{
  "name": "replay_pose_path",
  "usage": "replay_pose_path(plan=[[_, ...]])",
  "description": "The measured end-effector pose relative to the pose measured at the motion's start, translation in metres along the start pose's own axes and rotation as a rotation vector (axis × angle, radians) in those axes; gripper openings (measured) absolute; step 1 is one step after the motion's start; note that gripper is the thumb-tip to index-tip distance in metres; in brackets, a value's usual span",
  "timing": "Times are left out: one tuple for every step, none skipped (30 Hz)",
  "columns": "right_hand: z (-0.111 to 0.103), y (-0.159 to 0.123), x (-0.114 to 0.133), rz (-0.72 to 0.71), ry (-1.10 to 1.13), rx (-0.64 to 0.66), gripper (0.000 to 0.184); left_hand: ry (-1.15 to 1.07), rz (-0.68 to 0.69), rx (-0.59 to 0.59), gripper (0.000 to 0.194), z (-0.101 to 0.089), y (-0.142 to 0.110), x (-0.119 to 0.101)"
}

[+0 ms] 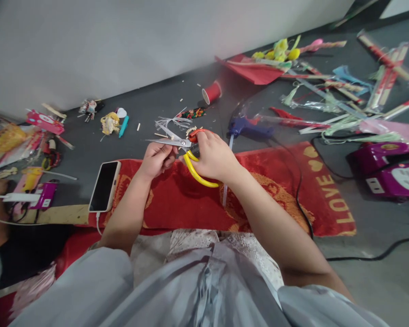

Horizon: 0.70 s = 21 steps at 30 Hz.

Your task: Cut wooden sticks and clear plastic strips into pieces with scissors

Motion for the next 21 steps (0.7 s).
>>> replay_pose_path(plan=[[0.001, 0.0, 0.0, 0.005, 0.002, 0.012, 0.057, -0.019, -0.01, 0.011, 0.046, 0.0, 0.0, 0.001], [0.001, 0.0, -0.001, 0.012, 0.001, 0.027, 0.057, -0.036, -0.016, 0.013, 0.046, 0.0, 0.0, 0.001], [0.002, 0.0, -0.002, 0.024, -0.004, 0.043, 0.057, -0.048, -0.02, 0.008, 0.045, -0.001, 0.0, 0.002], [0.003, 0.0, -0.003, 0.039, -0.013, 0.059, 0.056, -0.056, -0.024, 0.0, 0.045, -0.001, 0.0, 0.002], [0.003, -0.001, -0.004, 0.055, -0.026, 0.076, 0.054, -0.056, -0.026, -0.008, 0.045, -0.002, 0.0, 0.002], [0.003, -0.001, -0.006, 0.07, -0.043, 0.092, 0.052, -0.049, -0.026, -0.014, 0.045, -0.003, 0.001, 0.002], [0.003, -0.001, -0.007, 0.082, -0.061, 0.108, 0.05, -0.037, -0.025, -0.019, 0.045, -0.003, 0.001, 0.002], [0.003, -0.001, -0.008, 0.093, -0.079, 0.124, 0.047, -0.022, -0.023, -0.025, 0.045, -0.003, 0.001, 0.002], [0.003, -0.002, -0.009, 0.104, -0.097, 0.139, 0.045, -0.005, -0.023, -0.032, 0.045, -0.004, 0.001, 0.002], [0.003, -0.002, -0.009, 0.116, -0.114, 0.153, 0.042, 0.009, -0.024, -0.043, 0.045, -0.004, 0.001, 0.003], [0.003, -0.002, -0.01, 0.129, -0.129, 0.166, 0.041, 0.018, -0.026, -0.058, 0.045, -0.006, 0.001, 0.003], [0.003, -0.002, -0.01, 0.142, -0.14, 0.178, 0.041, 0.022, -0.032, -0.072, 0.045, -0.007, 0.002, 0.004], [0.003, -0.002, -0.01, 0.154, -0.148, 0.19, 0.04, 0.021, -0.038, -0.083, 0.045, -0.008, 0.002, 0.005], [0.003, -0.002, -0.01, 0.165, -0.154, 0.202, 0.04, 0.018, -0.041, -0.09, 0.045, -0.009, 0.003, 0.005], [0.003, -0.002, -0.01, 0.175, -0.158, 0.212, 0.04, 0.015, -0.041, -0.094, 0.045, -0.009, 0.003, 0.006], [0.003, -0.002, -0.009, 0.182, -0.163, 0.222, 0.04, 0.014, -0.039, -0.096, 0.044, -0.01, 0.003, 0.006], [0.003, -0.002, -0.009, 0.189, -0.169, 0.231, 0.04, 0.014, -0.037, -0.096, 0.044, -0.01, 0.004, 0.007], [0.003, -0.003, -0.008, 0.195, -0.174, 0.239, 0.039, 0.014, -0.037, -0.094, 0.044, -0.01, 0.004, 0.007], [0.003, -0.003, -0.008, 0.198, -0.178, 0.244, 0.039, 0.012, -0.037, -0.088, 0.043, -0.01, 0.004, 0.008], [0.003, -0.003, -0.008, 0.201, -0.182, 0.247, 0.039, 0.007, -0.039, -0.08, 0.043, -0.01, 0.004, 0.008], [0.003, -0.003, -0.009, 0.202, -0.182, 0.251, 0.038, -0.002, -0.044, -0.068, 0.042, -0.009, 0.004, 0.008]])
Point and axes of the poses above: each hand's wrist, its own y-axis towards the middle knuckle, its own z-axis out of the palm, x = y × z, the point moved 10 cm from there along y, towards the middle knuckle, and after that the axes turned 14 degrees about -z, right-handed, at the moved point
